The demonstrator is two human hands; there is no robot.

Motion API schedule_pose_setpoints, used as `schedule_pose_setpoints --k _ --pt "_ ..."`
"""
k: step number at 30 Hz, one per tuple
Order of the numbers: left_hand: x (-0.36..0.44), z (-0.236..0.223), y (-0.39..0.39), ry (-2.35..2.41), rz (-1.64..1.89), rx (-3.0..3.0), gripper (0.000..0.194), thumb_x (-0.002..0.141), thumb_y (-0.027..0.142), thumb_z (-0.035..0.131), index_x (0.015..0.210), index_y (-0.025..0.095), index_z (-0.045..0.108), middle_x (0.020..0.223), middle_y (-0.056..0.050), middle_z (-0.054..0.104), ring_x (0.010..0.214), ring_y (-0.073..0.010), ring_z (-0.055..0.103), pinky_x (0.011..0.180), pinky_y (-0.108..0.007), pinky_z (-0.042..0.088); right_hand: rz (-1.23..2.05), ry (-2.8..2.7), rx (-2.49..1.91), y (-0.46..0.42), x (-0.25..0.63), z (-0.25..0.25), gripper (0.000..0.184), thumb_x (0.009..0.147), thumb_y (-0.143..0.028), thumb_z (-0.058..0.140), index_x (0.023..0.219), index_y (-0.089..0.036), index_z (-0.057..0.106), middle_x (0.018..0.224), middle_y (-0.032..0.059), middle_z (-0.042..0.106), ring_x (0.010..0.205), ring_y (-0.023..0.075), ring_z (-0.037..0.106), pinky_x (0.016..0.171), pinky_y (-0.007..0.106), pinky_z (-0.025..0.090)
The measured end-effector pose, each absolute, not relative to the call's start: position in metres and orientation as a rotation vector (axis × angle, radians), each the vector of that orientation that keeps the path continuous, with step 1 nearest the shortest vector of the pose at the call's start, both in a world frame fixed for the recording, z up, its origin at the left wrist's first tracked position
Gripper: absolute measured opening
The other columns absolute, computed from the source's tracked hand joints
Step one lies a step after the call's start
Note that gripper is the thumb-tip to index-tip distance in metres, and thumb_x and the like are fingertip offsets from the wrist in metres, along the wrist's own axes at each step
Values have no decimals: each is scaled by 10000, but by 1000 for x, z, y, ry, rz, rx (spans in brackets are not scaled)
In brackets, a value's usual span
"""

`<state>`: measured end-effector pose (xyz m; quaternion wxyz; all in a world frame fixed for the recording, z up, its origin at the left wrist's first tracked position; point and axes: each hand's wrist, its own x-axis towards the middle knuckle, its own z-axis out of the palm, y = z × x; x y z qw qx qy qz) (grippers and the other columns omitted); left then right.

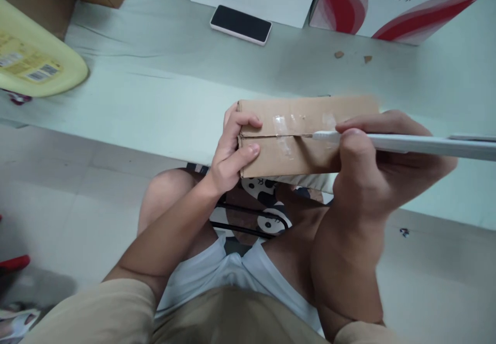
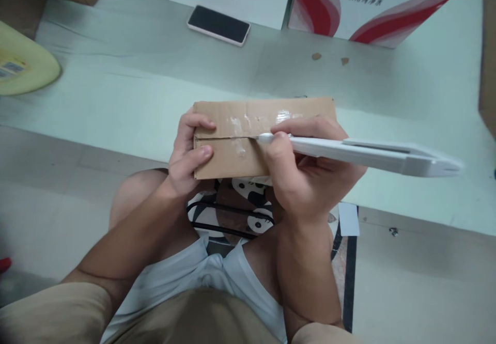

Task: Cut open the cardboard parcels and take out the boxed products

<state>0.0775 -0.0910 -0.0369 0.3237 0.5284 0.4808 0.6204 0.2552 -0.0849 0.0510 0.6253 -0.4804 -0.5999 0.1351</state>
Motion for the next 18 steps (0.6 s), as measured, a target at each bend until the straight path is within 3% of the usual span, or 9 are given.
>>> schedule_pose_setpoints --k 8,18 --pt "71 -30 -92 1165 1472 1515 500 832 738 648 1110 323 665 1211 -88 615 1209 -358 592 1090 -581 510 405 -1233 -1112 -68 300 54 182 621 -122 594 631 -227 743 507 -49 567 458 111 482 478 299 276" --pt "74 -42 -85 995 1567 1467 448 821 644 722 1102 309 629 1171 -68 561 1142 -330 555 1057 -549 490 415 -1248 -1026 -62 306 40 176 675 -143 569 639 -216 726 487 -71 543 409 84 474 407 250 277"
